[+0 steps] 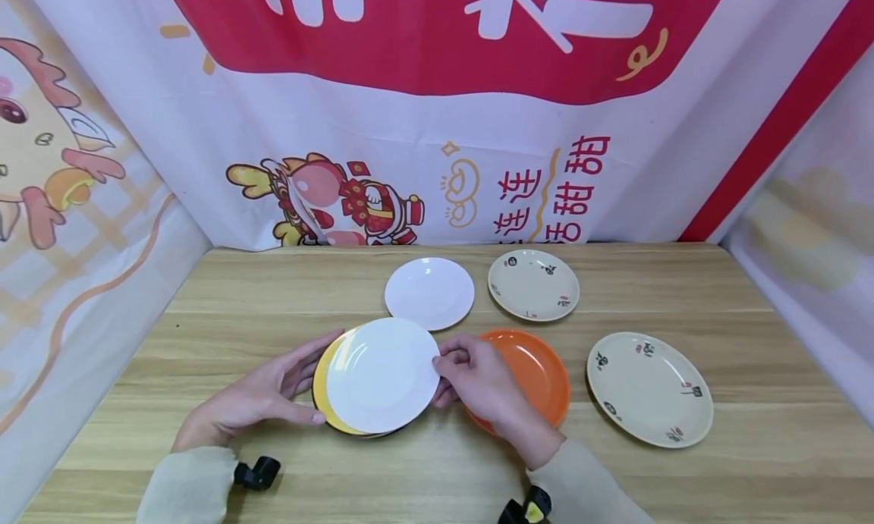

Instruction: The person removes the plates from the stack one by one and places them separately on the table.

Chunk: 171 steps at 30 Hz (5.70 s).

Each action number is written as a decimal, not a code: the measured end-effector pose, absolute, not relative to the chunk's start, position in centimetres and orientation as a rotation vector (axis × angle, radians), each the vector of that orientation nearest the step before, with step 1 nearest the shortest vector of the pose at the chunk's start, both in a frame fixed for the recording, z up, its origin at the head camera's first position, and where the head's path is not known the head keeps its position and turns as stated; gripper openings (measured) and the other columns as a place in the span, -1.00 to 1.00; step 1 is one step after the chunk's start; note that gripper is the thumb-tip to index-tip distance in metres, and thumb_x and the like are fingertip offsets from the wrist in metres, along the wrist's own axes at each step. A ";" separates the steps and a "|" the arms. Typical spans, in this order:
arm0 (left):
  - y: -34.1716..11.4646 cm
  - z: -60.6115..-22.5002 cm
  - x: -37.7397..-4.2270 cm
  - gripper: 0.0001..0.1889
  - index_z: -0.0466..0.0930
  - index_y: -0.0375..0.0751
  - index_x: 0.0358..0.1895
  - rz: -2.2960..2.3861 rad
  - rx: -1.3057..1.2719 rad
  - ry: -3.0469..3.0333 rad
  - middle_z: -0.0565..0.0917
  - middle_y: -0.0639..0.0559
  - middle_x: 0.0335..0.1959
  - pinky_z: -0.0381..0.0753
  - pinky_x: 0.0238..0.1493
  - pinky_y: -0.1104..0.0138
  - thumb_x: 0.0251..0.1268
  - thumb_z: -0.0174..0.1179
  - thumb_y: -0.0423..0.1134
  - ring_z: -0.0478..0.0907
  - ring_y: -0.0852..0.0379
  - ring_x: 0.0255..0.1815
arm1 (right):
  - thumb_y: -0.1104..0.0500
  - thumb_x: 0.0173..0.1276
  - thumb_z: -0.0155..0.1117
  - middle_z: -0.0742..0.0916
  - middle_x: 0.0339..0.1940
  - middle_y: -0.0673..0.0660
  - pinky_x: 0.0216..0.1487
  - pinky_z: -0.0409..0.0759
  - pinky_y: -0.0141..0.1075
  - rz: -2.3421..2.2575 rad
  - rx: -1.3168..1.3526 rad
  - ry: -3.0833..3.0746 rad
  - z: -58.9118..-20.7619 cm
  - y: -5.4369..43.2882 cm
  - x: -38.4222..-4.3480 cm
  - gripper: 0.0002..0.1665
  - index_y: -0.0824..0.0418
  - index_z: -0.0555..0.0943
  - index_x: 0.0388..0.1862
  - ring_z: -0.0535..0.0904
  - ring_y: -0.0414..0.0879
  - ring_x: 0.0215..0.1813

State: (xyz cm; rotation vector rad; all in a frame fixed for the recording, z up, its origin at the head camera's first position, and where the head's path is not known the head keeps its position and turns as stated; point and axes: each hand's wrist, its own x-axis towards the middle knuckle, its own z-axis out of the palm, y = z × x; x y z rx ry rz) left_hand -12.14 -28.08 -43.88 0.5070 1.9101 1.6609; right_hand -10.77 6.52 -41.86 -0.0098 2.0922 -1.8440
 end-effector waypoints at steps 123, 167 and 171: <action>-28.5 -44.4 -12.0 0.12 -0.05 -0.23 0.77 1.697 0.557 1.894 -0.06 -0.26 0.82 0.29 0.55 0.63 0.23 0.48 -0.50 0.23 0.58 0.62 | 0.18 0.62 0.30 0.77 -0.31 -0.06 -0.17 0.84 -0.40 -2.399 0.530 1.839 -41.4 36.0 -14.2 -0.82 -0.07 0.70 -0.24 0.79 -0.19 -0.27; -28.4 -44.2 -11.7 0.15 -0.04 -0.19 0.77 1.686 0.498 1.896 -0.07 -0.22 0.83 0.26 0.54 0.66 0.19 0.51 -0.49 0.23 0.63 0.58 | 0.28 0.65 0.18 0.81 -0.40 -0.08 -0.15 0.87 -0.32 -2.371 0.720 1.711 -43.5 39.9 -15.3 -0.56 -0.01 0.74 -0.47 0.86 -0.18 -0.31; -28.4 -44.1 -11.7 0.15 -0.04 -0.16 0.77 1.681 0.484 1.895 -0.06 -0.21 0.83 0.27 0.54 0.65 0.19 0.51 -0.49 0.22 0.61 0.59 | 0.23 0.67 0.17 0.81 -0.39 -0.12 -0.14 0.86 -0.34 -2.298 0.696 1.760 -43.6 40.0 -15.5 -0.57 -0.05 0.73 -0.46 0.86 -0.22 -0.29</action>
